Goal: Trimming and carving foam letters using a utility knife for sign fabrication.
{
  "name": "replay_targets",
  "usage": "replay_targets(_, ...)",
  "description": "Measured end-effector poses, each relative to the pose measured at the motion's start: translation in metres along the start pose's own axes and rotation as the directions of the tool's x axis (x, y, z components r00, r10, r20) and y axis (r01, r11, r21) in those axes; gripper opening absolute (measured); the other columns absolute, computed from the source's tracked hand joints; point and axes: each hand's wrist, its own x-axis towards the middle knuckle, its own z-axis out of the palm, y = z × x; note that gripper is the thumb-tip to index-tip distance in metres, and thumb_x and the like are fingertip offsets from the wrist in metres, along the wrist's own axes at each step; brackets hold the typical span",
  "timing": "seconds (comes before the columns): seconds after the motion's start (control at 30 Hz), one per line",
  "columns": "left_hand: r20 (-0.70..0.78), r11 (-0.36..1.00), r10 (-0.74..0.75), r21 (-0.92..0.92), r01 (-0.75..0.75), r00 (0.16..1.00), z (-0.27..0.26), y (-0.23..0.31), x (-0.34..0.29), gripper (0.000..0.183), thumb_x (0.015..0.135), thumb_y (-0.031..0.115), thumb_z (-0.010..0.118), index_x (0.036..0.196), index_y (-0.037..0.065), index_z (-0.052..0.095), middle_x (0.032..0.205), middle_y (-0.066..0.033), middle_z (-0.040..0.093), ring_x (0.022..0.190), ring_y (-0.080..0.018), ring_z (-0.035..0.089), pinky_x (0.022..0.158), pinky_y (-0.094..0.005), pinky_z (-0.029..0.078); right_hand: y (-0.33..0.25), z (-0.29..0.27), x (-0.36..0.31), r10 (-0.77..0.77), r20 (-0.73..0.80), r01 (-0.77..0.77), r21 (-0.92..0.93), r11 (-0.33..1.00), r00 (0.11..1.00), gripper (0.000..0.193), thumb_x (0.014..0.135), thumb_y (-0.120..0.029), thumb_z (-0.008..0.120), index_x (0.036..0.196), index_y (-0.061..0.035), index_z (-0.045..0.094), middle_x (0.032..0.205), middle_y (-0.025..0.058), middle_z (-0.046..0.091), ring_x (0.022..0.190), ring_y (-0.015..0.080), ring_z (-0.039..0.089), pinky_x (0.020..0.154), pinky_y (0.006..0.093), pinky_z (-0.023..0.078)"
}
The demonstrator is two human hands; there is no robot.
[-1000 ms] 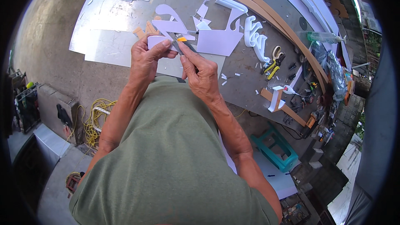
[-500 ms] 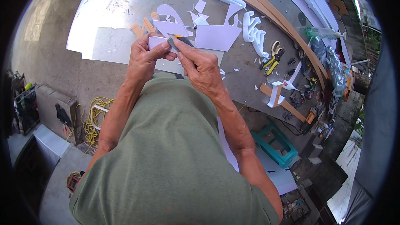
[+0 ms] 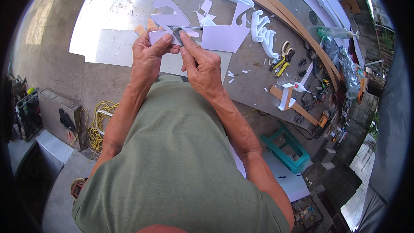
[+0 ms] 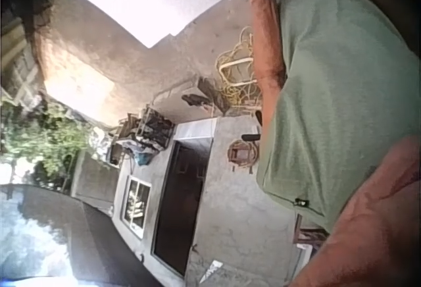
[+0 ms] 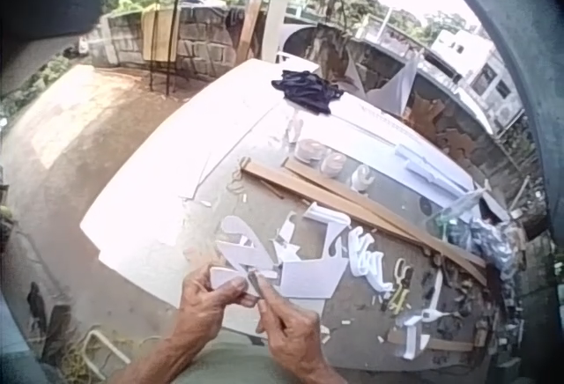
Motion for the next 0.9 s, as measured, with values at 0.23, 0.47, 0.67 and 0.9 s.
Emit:
replay_targets(0.23, -0.086, 0.998, 0.019, -0.057, -0.024, 0.996, -0.006, 0.003, 0.004, 0.022, 0.093, 0.007, 0.067, 0.111, -0.004, 0.062, 0.094, -0.0140, 0.072, 0.078, -0.0220, 0.073, 0.071, -0.0307, 0.062, 0.016, -0.011, -0.032, 0.123, 0.063, -0.124, 0.008, 0.992, 0.990, 0.035, 0.097, -0.007, 0.060, 0.133, -0.0041, 0.062, 0.075, 0.0068, 0.069, 0.054, 0.0093, 0.060, 0.051, 0.0268, 0.048)
replay_targets(0.47, -0.057, 0.996, 0.029, -0.077, -0.034, 0.998, -0.001, 0.004, 0.005, 0.023, 0.091, 0.007, 0.069, 0.111, -0.004, 0.062, 0.095, -0.0149, 0.072, 0.080, -0.0232, 0.073, 0.072, -0.0312, 0.063, -0.004, -0.005, -0.007, 0.252, -0.094, -0.233, 0.178, 0.956, 0.963, 0.035, 0.100, -0.012, 0.058, 0.133, -0.0026, 0.061, 0.070, 0.0043, 0.066, 0.054, 0.0083, 0.059, 0.050, 0.0253, 0.046)
replay_targets(0.67, -0.033, 0.993, -0.117, 0.015, 0.118, 0.993, 0.007, 0.006, 0.003, 0.024, 0.087, 0.007, 0.073, 0.105, -0.007, 0.065, 0.090, -0.0156, 0.072, 0.077, -0.0219, 0.073, 0.071, -0.0318, 0.063, 0.002, 0.006, 0.004, 0.209, -0.093, -0.179, 0.256, 0.950, 0.973, 0.035, 0.102, -0.012, 0.056, 0.135, -0.0009, 0.059, 0.069, 0.0045, 0.065, 0.052, 0.0087, 0.058, 0.048, 0.0240, 0.045)
replay_targets(0.9, 0.030, 0.990, -0.137, 0.045, 0.135, 0.990, 0.018, 0.006, 0.001, 0.021, 0.084, 0.006, 0.075, 0.098, -0.009, 0.069, 0.089, -0.0171, 0.072, 0.073, -0.0207, 0.073, 0.069, -0.0308, 0.062, 0.003, 0.004, 0.001, 0.190, -0.137, -0.142, 0.299, 0.944, 0.972, 0.036, 0.102, -0.013, 0.055, 0.136, -0.0012, 0.058, 0.070, 0.0052, 0.066, 0.053, 0.0085, 0.059, 0.048, 0.0249, 0.046)
